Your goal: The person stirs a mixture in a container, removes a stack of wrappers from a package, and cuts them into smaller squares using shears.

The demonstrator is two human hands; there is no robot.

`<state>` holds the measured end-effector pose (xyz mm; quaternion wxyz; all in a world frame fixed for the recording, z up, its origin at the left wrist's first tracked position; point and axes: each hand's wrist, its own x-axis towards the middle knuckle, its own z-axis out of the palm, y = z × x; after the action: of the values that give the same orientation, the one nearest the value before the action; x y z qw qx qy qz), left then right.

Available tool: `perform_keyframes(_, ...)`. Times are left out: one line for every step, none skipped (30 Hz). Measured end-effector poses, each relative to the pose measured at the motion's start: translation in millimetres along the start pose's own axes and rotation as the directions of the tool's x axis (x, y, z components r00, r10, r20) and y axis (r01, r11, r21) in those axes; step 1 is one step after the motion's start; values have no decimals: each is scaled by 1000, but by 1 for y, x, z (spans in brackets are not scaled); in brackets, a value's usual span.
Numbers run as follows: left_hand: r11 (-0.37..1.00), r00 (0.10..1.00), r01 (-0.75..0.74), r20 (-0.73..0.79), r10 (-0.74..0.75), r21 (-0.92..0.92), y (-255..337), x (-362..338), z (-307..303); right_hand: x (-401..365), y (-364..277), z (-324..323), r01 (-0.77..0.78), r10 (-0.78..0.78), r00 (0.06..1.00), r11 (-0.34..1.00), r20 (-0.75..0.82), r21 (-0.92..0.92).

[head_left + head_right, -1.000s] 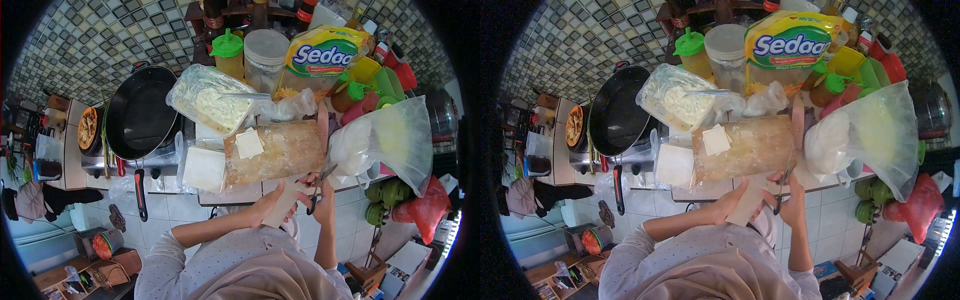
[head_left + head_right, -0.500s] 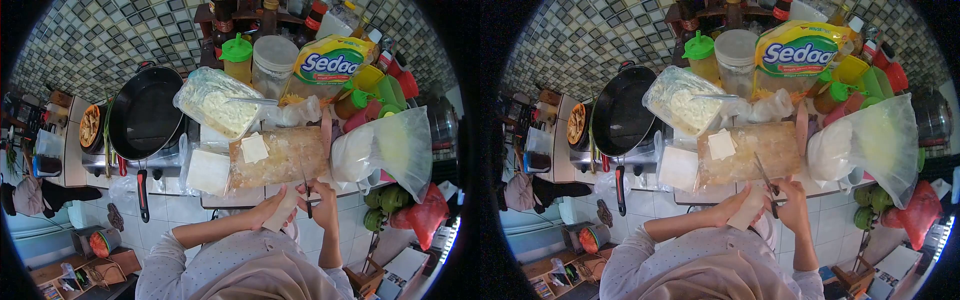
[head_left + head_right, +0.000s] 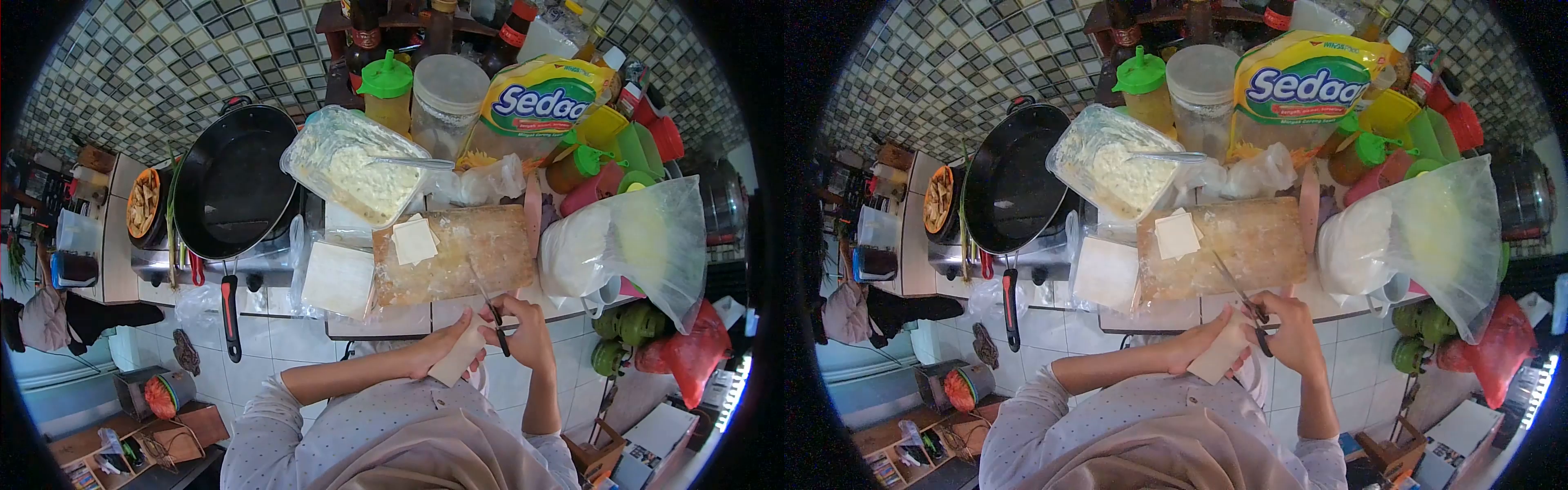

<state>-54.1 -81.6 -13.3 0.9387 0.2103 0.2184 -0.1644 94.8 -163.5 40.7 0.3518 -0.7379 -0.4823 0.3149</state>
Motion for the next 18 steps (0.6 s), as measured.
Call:
perform_keyframes(999,1000,28,6,-29,33,4,-1,2,1,0,-1,-15,15,1000,1000,10,3)
perform_keyframes(996,998,58,13,-59,67,8,-2,3,1,1,-1,-32,32,999,999,18,6)
perform_keyframes(996,998,62,19,-63,70,9,-2,-1,1,4,-1,-36,36,999,999,12,3)
perform_keyframes(996,997,28,75,-34,85,8,-1,-8,0,9,-2,-39,39,999,996,4,84)
perform_keyframes(995,991,-7,132,-7,100,10,-2,-12,-2,12,-3,-40,42,999,985,-6,165)
perform_keyframes(995,990,-2,138,-12,102,13,-4,-15,-2,12,-4,-45,47,999,986,-12,163)
perform_keyframes(988,987,1,160,-26,153,17,-8,-18,-2,12,-4,-67,78,996,963,-33,262)
perform_keyframes(979,983,3,179,-40,202,22,-11,-20,-1,12,-4,-85,110,993,929,-50,359)
perform_keyframes(979,983,4,180,-42,204,27,-16,-20,0,13,-4,-85,112,992,929,-53,359)
perform_keyframes(984,991,38,119,-60,175,34,-22,-17,1,16,-2,-72,120,988,912,-93,403)
perform_keyframes(987,995,69,59,-78,144,37,-26,-16,2,17,-1,-56,128,983,894,-133,445)
perform_keyframes(987,995,70,59,-79,145,37,-27,-18,2,17,0,-56,128,982,894,-135,445)
perform_keyframes(997,998,13,66,-19,78,36,-28,-20,3,17,2,-120,215,966,865,-144,487)
perform_keyframes(999,997,-43,69,42,12,35,-28,-23,3,17,3,-179,299,942,829,-149,529)
perform_keyframes(999,997,-42,70,40,16,33,-29,-29,4,17,6,-176,299,942,829,-154,530)
perform_keyframes(988,988,-145,69,141,58,27,-29,-38,3,18,10,-141,306,926,823,-220,550)
perform_keyframes(964,968,-246,73,239,99,24,-30,-42,3,20,15,-105,314,906,817,-284,568)
perform_keyframes(965,969,-242,76,235,102,21,-31,-43,1,23,20,-104,316,904,816,-289,569)
